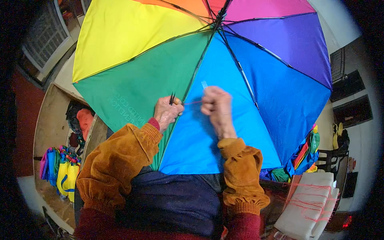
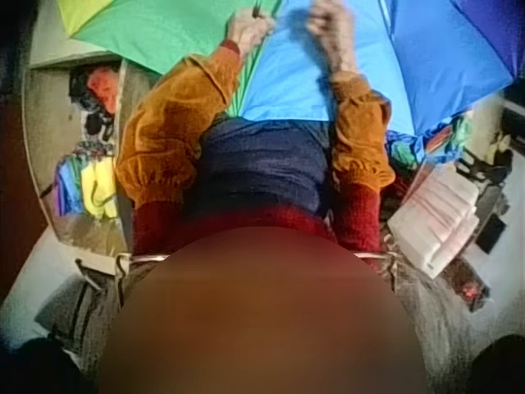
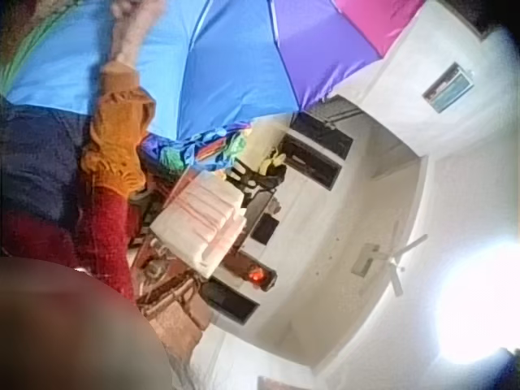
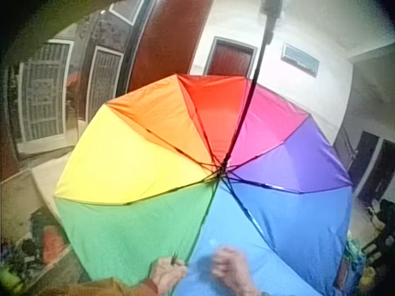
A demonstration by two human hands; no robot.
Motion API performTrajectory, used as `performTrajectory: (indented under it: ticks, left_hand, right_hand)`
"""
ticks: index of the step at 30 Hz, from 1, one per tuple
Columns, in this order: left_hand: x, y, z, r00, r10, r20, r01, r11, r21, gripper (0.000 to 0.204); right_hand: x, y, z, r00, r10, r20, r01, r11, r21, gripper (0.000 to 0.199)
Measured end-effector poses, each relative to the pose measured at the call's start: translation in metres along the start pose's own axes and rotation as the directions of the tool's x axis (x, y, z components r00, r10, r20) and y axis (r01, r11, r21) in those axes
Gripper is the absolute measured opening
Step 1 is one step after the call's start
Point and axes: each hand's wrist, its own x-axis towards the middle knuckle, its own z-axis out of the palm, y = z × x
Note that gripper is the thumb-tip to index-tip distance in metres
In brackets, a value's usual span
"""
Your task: Assembling a rainbow umbrella by sewing the fabric cover to the metal frame ribs.
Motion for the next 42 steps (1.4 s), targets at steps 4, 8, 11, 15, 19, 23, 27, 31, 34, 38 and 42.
performTrajectory:
  ticks: [4, 8, 11, 15, 19, 23, 27, 31, 34, 38, 42]
  left_hand:
    - [-0.002, 0.004, -0.003, 1.0, -0.008, -0.027, 0.01, 0.997, 0.071, 0.01]
    - [-0.003, 0.003, -0.003, 0.998, 0.007, 0.066, -0.004, 0.999, -0.047, 0.011]
    - [-0.001, 0.007, -0.005, 0.99, -0.09, 0.11, 0.099, 0.992, -0.081, 0.013]
    - [-0.001, 0.006, -0.007, 0.981, -0.131, 0.145, 0.155, 0.973, -0.171, 0.014]
    - [0.002, 0.005, -0.005, 0.975, -0.156, 0.158, 0.188, 0.959, -0.213, 0.015]
    - [0.003, 0.002, -0.006, 0.969, -0.177, 0.172, 0.214, 0.951, -0.225, 0.013]
    - [0.007, -0.003, -0.01, 0.966, -0.177, 0.19, 0.222, 0.941, -0.254, 0.012]
    - [0.008, -0.004, -0.012, 0.964, -0.168, 0.209, 0.222, 0.937, -0.271, 0.012]
    - [0.006, 0.0, -0.009, 0.963, -0.17, 0.208, 0.222, 0.94, -0.26, 0.012]
    - [0.002, 0.005, -0.007, 0.968, -0.18, 0.174, 0.218, 0.948, -0.234, 0.012]
    - [0.004, 0.001, -0.007, 0.971, -0.179, 0.161, 0.214, 0.949, -0.233, 0.012]
  right_hand:
    - [-0.015, -0.035, -0.029, 0.972, -0.217, -0.094, 0.215, 0.976, -0.034, 0.018]
    - [-0.013, -0.034, -0.038, 0.953, -0.24, -0.185, 0.248, 0.968, 0.022, 0.014]
    - [-0.006, -0.034, -0.044, 0.957, -0.239, -0.167, 0.246, 0.969, 0.018, 0.012]
    - [-0.001, -0.038, -0.049, 0.954, -0.245, -0.173, 0.255, 0.966, 0.036, 0.01]
    - [0.0, -0.041, -0.05, 0.942, -0.252, -0.22, 0.268, 0.962, 0.048, 0.01]
    - [0.003, -0.043, -0.052, 0.941, -0.263, -0.215, 0.282, 0.957, 0.065, 0.01]
    - [0.004, -0.048, -0.053, 0.94, -0.275, -0.199, 0.293, 0.954, 0.064, 0.009]
    - [0.001, -0.049, -0.051, 0.897, -0.366, -0.246, 0.362, 0.93, -0.065, 0.008]
    - [0.004, -0.047, -0.05, 0.853, -0.442, -0.279, 0.413, 0.897, -0.156, 0.008]
    - [0.01, -0.044, -0.057, 0.818, -0.49, -0.301, 0.454, 0.872, -0.184, 0.009]
    - [0.011, -0.043, -0.05, 0.823, -0.473, -0.315, 0.452, 0.881, -0.142, 0.01]
